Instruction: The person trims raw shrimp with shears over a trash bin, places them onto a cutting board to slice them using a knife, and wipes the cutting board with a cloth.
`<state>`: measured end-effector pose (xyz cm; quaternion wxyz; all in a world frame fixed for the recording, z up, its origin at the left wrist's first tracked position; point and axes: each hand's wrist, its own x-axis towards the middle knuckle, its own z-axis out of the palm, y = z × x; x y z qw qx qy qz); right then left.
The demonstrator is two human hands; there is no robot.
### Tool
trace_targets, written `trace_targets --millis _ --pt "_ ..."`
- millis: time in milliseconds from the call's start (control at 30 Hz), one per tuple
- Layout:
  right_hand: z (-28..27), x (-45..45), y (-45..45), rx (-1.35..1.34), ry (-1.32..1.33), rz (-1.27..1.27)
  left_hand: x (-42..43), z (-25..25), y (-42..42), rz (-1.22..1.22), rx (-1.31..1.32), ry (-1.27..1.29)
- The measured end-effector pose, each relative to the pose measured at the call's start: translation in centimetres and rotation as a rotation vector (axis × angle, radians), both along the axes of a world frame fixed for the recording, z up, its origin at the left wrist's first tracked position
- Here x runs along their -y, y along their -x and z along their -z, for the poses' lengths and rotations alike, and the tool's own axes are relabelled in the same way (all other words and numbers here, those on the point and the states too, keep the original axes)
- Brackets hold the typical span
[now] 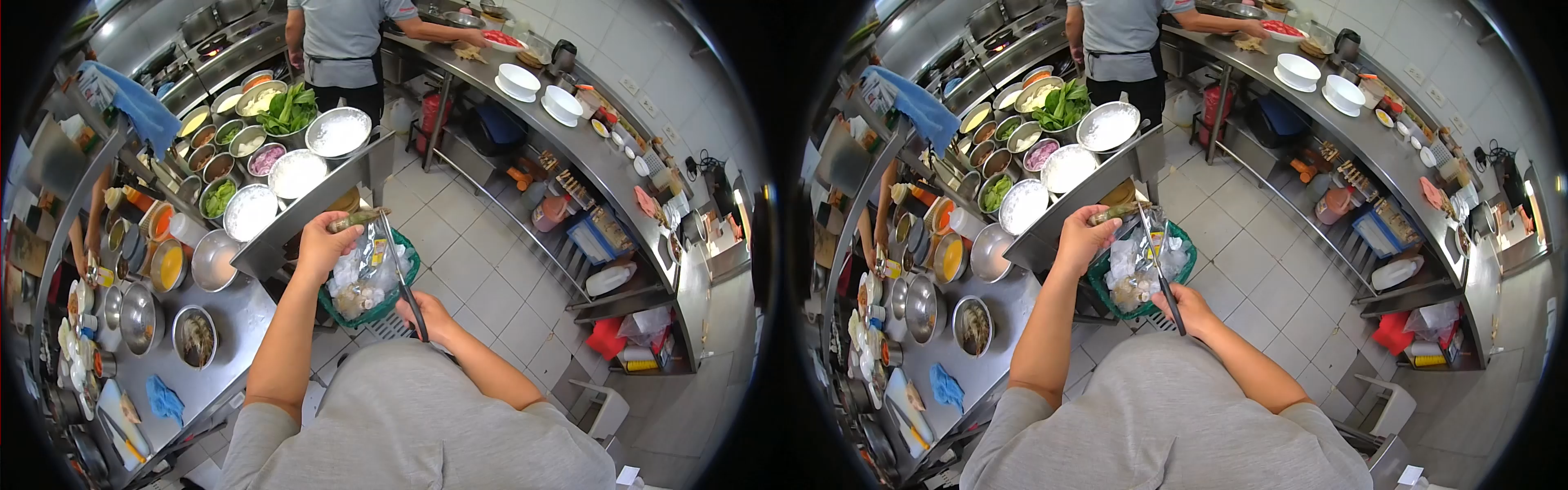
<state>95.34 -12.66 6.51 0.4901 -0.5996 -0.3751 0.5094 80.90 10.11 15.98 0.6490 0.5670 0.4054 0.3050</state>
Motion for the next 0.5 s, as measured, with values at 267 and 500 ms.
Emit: trace_targets --millis 267,500 --pt "2.1 0.7 -0.8 -0.521 0.4 0.014 -0.6 12.9 -1.3 0.128 -0.506 -0.339" --pt "5.0 0.4 -1.8 -0.758 0.519 0.042 0.5 15.3 -3.2 0.282 -0.892 -0.49"
